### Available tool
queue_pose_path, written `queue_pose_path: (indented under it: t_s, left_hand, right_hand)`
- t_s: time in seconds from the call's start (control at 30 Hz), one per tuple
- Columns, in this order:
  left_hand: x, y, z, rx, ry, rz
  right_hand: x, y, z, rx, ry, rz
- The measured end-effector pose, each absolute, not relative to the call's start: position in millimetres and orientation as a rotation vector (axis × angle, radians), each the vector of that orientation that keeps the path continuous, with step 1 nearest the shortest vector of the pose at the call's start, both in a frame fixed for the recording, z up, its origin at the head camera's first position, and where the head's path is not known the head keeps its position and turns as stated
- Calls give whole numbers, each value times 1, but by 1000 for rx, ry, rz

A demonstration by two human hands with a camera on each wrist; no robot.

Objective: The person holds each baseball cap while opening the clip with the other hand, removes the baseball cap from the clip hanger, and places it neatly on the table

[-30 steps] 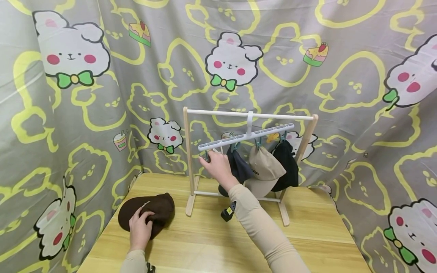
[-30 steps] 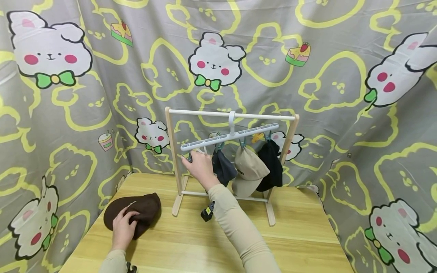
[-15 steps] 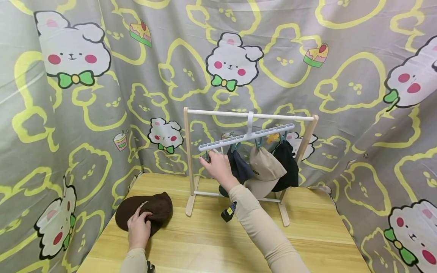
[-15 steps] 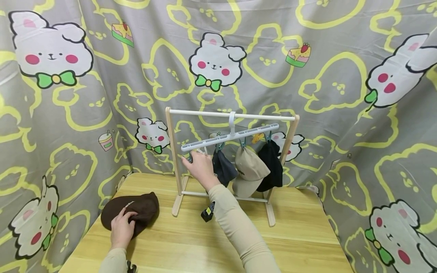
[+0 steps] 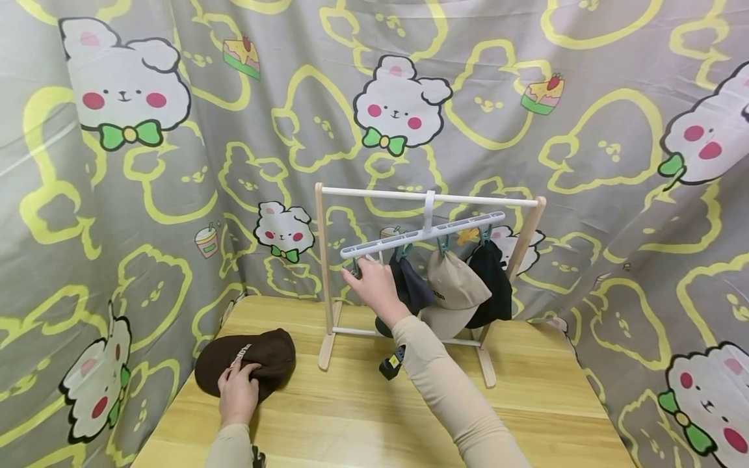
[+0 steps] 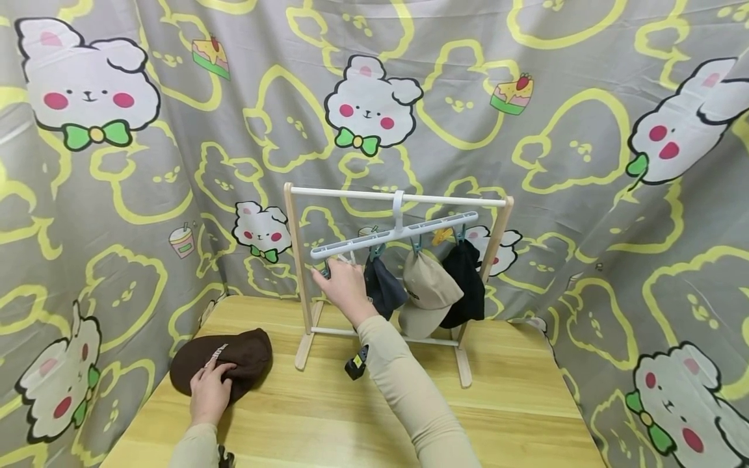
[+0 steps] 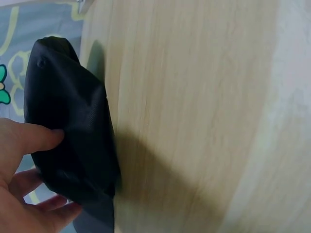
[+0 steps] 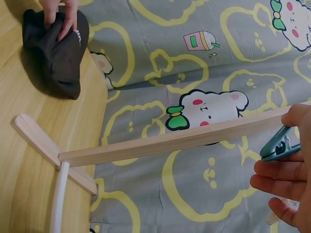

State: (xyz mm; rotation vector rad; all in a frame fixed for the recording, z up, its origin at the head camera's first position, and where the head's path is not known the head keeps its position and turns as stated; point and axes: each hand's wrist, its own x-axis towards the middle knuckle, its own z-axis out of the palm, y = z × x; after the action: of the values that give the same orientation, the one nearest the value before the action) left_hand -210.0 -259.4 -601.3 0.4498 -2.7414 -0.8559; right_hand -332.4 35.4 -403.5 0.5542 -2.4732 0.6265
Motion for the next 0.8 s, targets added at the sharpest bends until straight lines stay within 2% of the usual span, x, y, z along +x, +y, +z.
queue_pose_path:
  t_s: [0.43,0.8]
  left_hand:
    - [-207,-257,-602,383,-2728,-874]
    - [-202,-253,-599,439,-2642,-931]
  right_hand:
    - [-331,36,-401,568,-2463,597]
    - [-330,35,-399,568,-2481,547]
